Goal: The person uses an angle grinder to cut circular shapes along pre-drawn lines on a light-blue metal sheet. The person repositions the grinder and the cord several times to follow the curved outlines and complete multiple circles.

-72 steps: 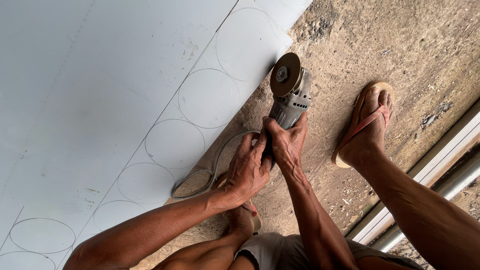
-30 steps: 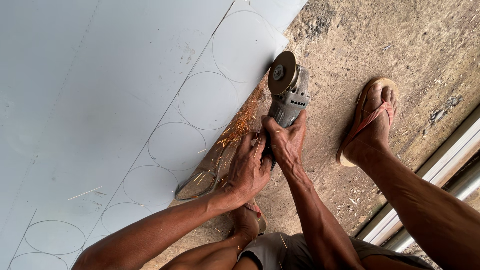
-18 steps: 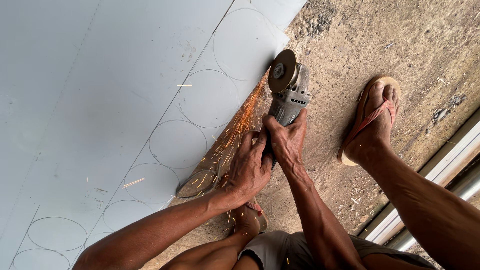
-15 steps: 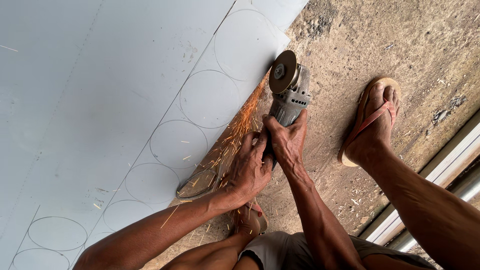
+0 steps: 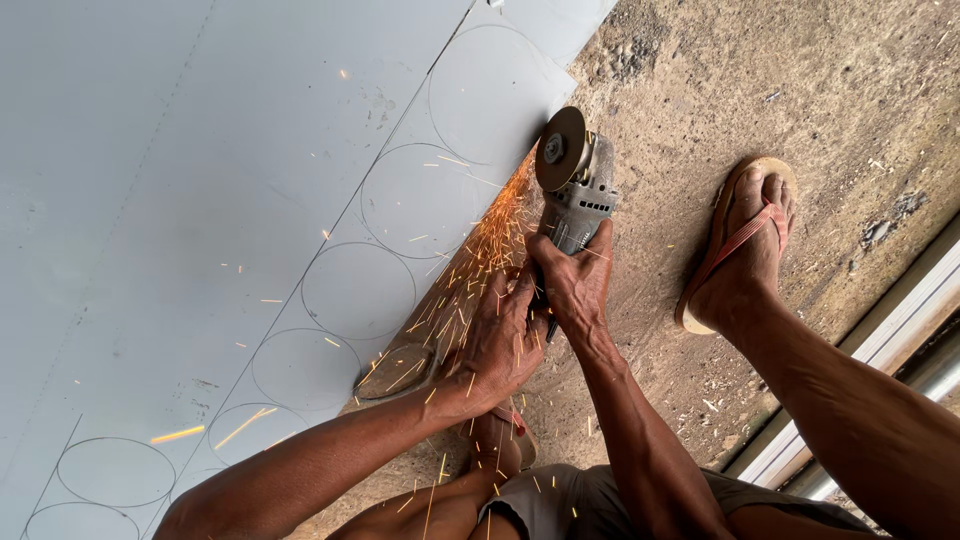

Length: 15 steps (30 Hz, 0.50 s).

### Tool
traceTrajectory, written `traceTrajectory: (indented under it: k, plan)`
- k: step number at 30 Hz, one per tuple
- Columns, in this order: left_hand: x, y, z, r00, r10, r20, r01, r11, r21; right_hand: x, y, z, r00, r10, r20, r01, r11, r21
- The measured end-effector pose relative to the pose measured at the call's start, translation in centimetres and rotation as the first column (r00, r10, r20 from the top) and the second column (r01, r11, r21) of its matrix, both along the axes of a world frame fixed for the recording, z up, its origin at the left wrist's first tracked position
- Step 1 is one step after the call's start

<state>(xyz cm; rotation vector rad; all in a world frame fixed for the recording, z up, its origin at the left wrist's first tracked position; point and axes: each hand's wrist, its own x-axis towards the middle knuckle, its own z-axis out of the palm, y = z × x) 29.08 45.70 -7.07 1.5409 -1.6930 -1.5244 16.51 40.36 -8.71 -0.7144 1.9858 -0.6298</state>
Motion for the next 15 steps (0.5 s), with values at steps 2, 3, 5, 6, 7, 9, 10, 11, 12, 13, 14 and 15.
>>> traceTrajectory:
  k: [2,3,5,6,7,9,10,11,12,13,14,15]
  plan:
    - [0.0,0.2,-0.1,1.0,-0.004,0.0,0.004,1.0,-0.03,-0.2,0.1,-0.3,1.0,-0.004,0.008,0.004,1.0,0.004]
    - [0.0,0.2,-0.2,0.999,0.009,-0.032,-0.008,0.999,0.038,-0.3,0.1,-0.5,1.0,0.004,0.002,-0.004,1.0,-0.005]
    - [0.0,0.4,-0.3,0.998,0.03,-0.054,-0.025,0.996,0.089,-0.4,0.2,-0.9,1.0,0.018,-0.009,-0.018,1.0,-0.02]
    - [-0.1,0.5,-0.4,0.998,0.036,-0.047,-0.032,0.997,0.07,-0.5,0.3,-1.1,0.998,0.047,-0.03,-0.048,0.997,-0.055]
    - [-0.1,0.6,-0.5,0.998,0.043,-0.039,-0.041,0.998,0.051,-0.5,0.4,-1.3,0.996,0.076,-0.053,-0.081,0.993,-0.088]
    - [-0.2,0.8,-0.8,0.999,0.029,-0.027,-0.03,0.999,-0.043,-0.7,0.6,-1.6,0.995,0.089,-0.038,-0.093,0.988,-0.123]
    - [-0.2,1.0,-1.0,1.0,0.022,-0.02,-0.023,0.996,-0.089,-0.7,0.7,-1.8,0.997,0.074,0.001,-0.073,0.99,-0.122]
    - [-0.3,1.2,-1.2,1.0,0.007,-0.014,-0.007,1.0,-0.027,-0.8,0.8,-1.9,0.998,0.058,0.04,-0.053,0.992,-0.117]
    - [-0.3,1.4,-1.6,1.0,-0.008,-0.009,0.008,0.999,0.035,-0.9,0.8,-2.0,0.998,0.046,0.035,-0.042,0.994,-0.105]
    - [-0.4,1.6,-1.9,1.0,-0.023,-0.005,0.023,0.995,0.096,-0.9,0.8,-2.1,0.999,0.034,0.031,-0.031,0.995,-0.094]
    - [-0.5,1.9,-2.2,1.0,-0.013,-0.018,0.013,0.999,0.035,-1.0,0.8,-2.3,0.999,0.023,0.026,-0.021,0.996,-0.084]
    - [-0.7,2.1,-2.6,0.999,-0.006,-0.033,0.005,1.0,-0.023,-1.0,0.7,-2.4,0.999,0.036,-0.02,-0.038,0.997,-0.074]
